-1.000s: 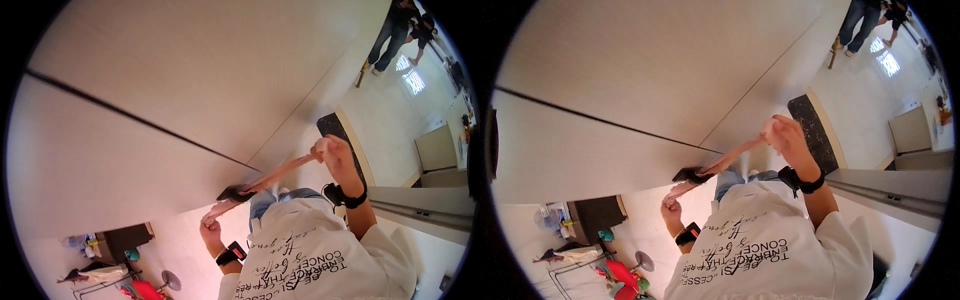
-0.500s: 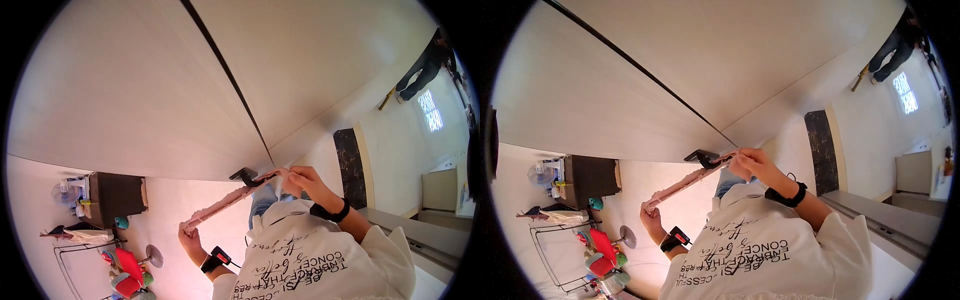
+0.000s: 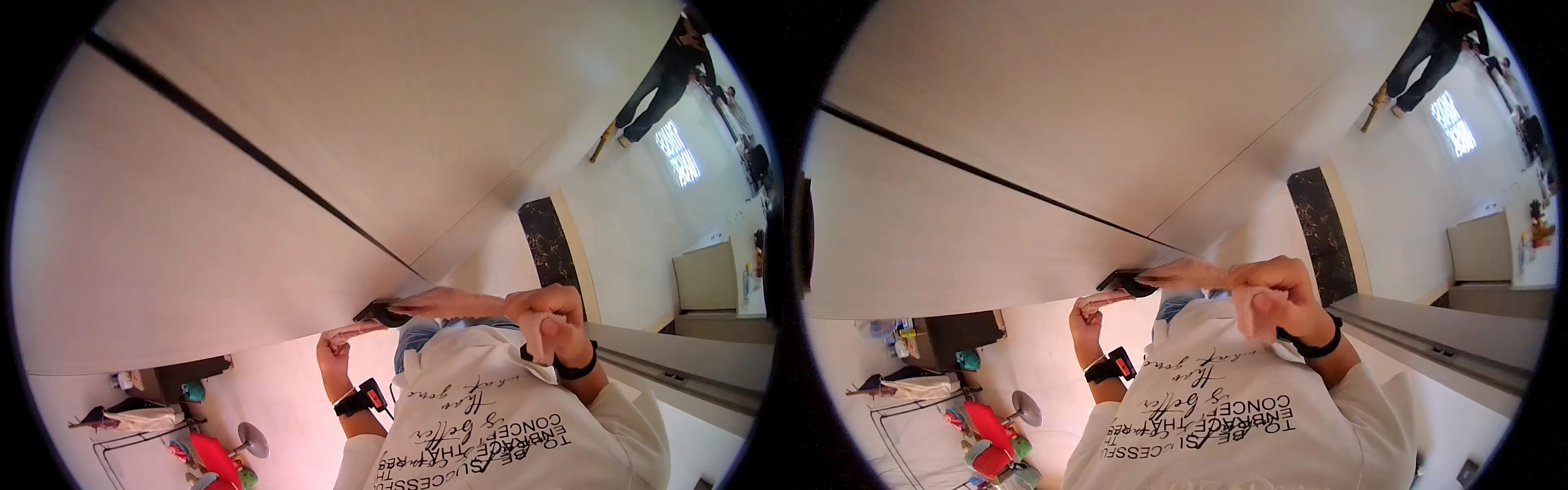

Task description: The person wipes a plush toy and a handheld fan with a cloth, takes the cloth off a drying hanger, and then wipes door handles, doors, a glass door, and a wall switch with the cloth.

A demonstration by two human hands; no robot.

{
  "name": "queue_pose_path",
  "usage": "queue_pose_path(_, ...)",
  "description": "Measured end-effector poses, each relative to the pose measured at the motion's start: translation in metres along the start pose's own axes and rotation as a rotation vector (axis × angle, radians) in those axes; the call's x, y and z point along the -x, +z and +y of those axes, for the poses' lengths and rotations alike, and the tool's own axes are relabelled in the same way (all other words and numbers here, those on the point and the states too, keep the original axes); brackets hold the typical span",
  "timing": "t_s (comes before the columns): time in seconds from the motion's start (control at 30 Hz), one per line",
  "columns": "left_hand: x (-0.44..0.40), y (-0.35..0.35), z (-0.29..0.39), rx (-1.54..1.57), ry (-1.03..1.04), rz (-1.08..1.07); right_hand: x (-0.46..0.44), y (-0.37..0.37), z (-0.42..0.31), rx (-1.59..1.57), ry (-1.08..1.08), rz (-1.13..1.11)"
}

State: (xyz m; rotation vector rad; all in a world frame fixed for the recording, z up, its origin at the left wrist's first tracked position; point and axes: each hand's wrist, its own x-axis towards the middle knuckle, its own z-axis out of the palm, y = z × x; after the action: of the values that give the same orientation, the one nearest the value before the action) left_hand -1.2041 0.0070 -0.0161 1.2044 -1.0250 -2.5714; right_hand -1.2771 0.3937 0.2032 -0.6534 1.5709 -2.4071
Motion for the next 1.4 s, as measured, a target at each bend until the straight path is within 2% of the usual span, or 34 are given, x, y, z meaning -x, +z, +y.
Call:
queue_pose_path(0.1,0.016,0.009,0.006,-0.038,0.03,-0.009,0.003,-0.01,0.0,0.011,0.06,0.088)
queue_pose_path(0.17,0.032,0.006,0.01,-0.079,0.071,0.033,0.0,-0.017,0.008,-0.026,0.044,0.028)
queue_pose_path(0.27,0.056,-0.013,0.02,-0.045,0.207,-0.057,-0.006,-0.019,0.026,-0.067,0.129,0.045)
queue_pose_path(0.37,0.073,-0.022,0.025,-0.02,0.307,0.061,-0.014,-0.021,0.052,0.02,0.204,0.049)
queue_pose_path(0.4,0.076,-0.028,0.026,-0.03,0.346,0.0,-0.022,-0.012,0.051,-0.091,0.199,0.026)
queue_pose_path(0.53,0.091,-0.036,0.024,-0.043,0.403,0.042,-0.038,-0.009,0.071,-0.108,0.201,-0.093)
queue_pose_path(0.7,0.096,-0.035,0.019,-0.093,0.49,-0.026,-0.038,-0.017,0.067,-0.06,0.216,-0.025)
queue_pose_path(0.73,0.096,-0.029,0.019,-0.093,0.49,-0.035,-0.034,-0.022,0.064,-0.057,0.209,-0.02)
queue_pose_path(0.8,0.093,-0.015,0.024,-0.016,0.419,0.118,-0.022,-0.032,0.056,-0.05,0.196,0.056)
queue_pose_path(0.83,0.09,-0.013,0.025,-0.024,0.413,0.101,-0.018,-0.037,0.053,-0.045,0.185,0.073)
queue_pose_path(0.9,0.084,-0.015,0.029,-0.106,0.374,-0.07,-0.006,-0.042,0.049,0.08,-0.112,0.185)
queue_pose_path(0.93,0.081,-0.014,0.029,-0.117,0.363,-0.092,0.0,-0.021,0.026,0.022,-0.095,0.36)
queue_pose_path(0.97,0.078,-0.012,0.028,-0.138,0.344,-0.133,0.011,-0.022,0.018,0.029,-0.109,0.384)
queue_pose_path(1.03,0.071,-0.004,0.027,-0.176,0.306,-0.195,0.027,-0.031,0.001,-0.058,-0.152,0.262)
queue_pose_path(1.1,0.058,-0.009,0.021,-0.223,0.249,-0.158,0.042,-0.017,-0.014,0.003,-0.186,0.31)
queue_pose_path(1.17,0.054,-0.007,0.022,-0.206,0.21,-0.271,0.054,-0.014,-0.02,-0.069,-0.274,0.333)
queue_pose_path(1.23,0.055,0.015,0.019,-0.213,0.177,-0.004,0.046,-0.023,-0.028,-0.028,-0.263,0.309)
queue_pose_path(1.3,0.05,0.001,0.021,-0.226,0.18,-0.03,0.044,-0.022,-0.023,-0.034,-0.237,0.307)
queue_pose_path(1.37,0.05,-0.008,0.024,-0.292,0.208,-0.194,0.03,-0.029,-0.013,-0.076,-0.198,0.336)
queue_pose_path(1.4,0.05,-0.011,0.025,-0.276,0.216,-0.173,0.018,-0.032,-0.007,-0.117,-0.169,0.37)
